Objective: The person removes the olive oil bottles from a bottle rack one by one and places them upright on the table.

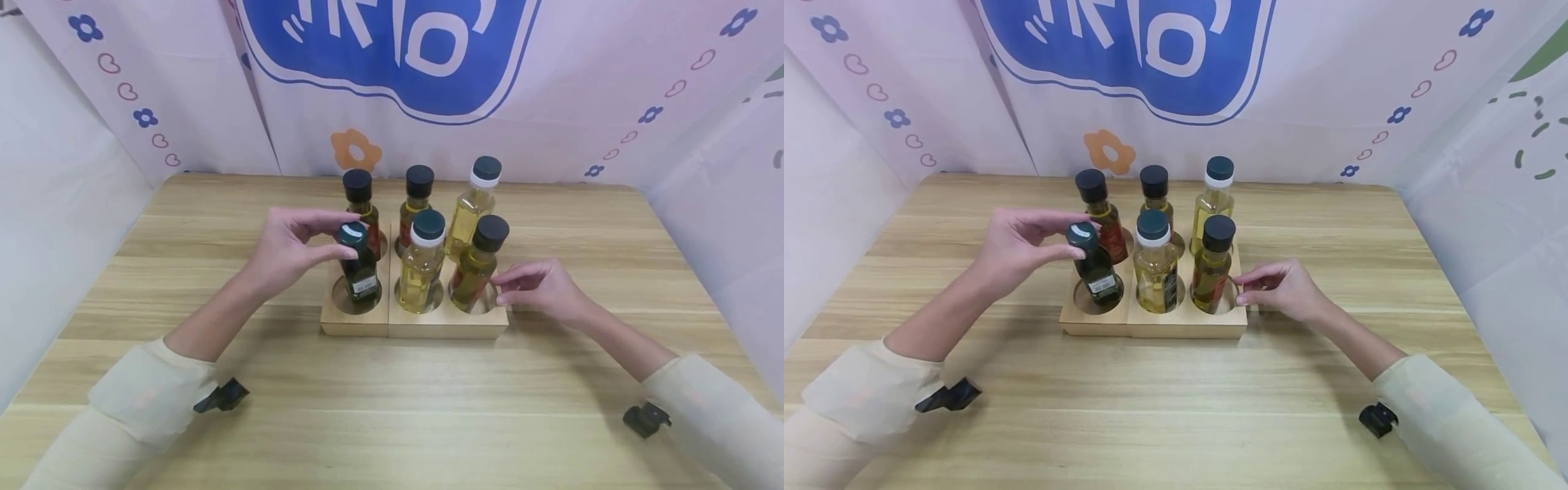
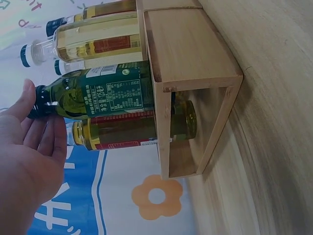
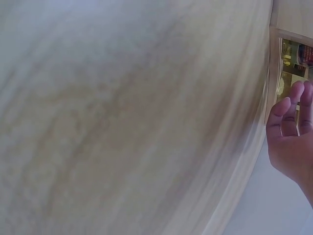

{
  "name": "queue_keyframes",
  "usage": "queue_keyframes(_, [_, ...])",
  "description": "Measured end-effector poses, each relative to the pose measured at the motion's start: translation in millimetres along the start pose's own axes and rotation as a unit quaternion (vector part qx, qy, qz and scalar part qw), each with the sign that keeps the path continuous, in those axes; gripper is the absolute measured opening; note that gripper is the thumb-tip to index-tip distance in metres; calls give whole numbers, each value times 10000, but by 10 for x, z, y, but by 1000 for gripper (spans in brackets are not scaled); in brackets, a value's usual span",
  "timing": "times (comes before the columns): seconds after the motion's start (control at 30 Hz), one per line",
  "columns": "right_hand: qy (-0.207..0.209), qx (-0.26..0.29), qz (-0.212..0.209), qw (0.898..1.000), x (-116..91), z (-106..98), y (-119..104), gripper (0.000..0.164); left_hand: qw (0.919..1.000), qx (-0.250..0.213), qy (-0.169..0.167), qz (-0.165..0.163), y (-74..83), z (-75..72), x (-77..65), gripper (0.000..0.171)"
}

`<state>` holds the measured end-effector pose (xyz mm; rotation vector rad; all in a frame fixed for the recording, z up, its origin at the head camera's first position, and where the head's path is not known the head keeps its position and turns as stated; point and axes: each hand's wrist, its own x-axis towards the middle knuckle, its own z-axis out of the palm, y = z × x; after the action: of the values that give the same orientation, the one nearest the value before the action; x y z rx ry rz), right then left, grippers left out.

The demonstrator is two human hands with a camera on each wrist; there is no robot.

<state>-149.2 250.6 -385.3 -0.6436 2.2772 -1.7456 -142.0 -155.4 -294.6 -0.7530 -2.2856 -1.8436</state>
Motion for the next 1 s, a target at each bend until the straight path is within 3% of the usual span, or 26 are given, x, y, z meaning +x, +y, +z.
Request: queue_keyframes(1.0, [20, 42, -10, 10000, -7, 14, -15, 28, 9997, -10, 104, -243, 130, -160, 37, 38])
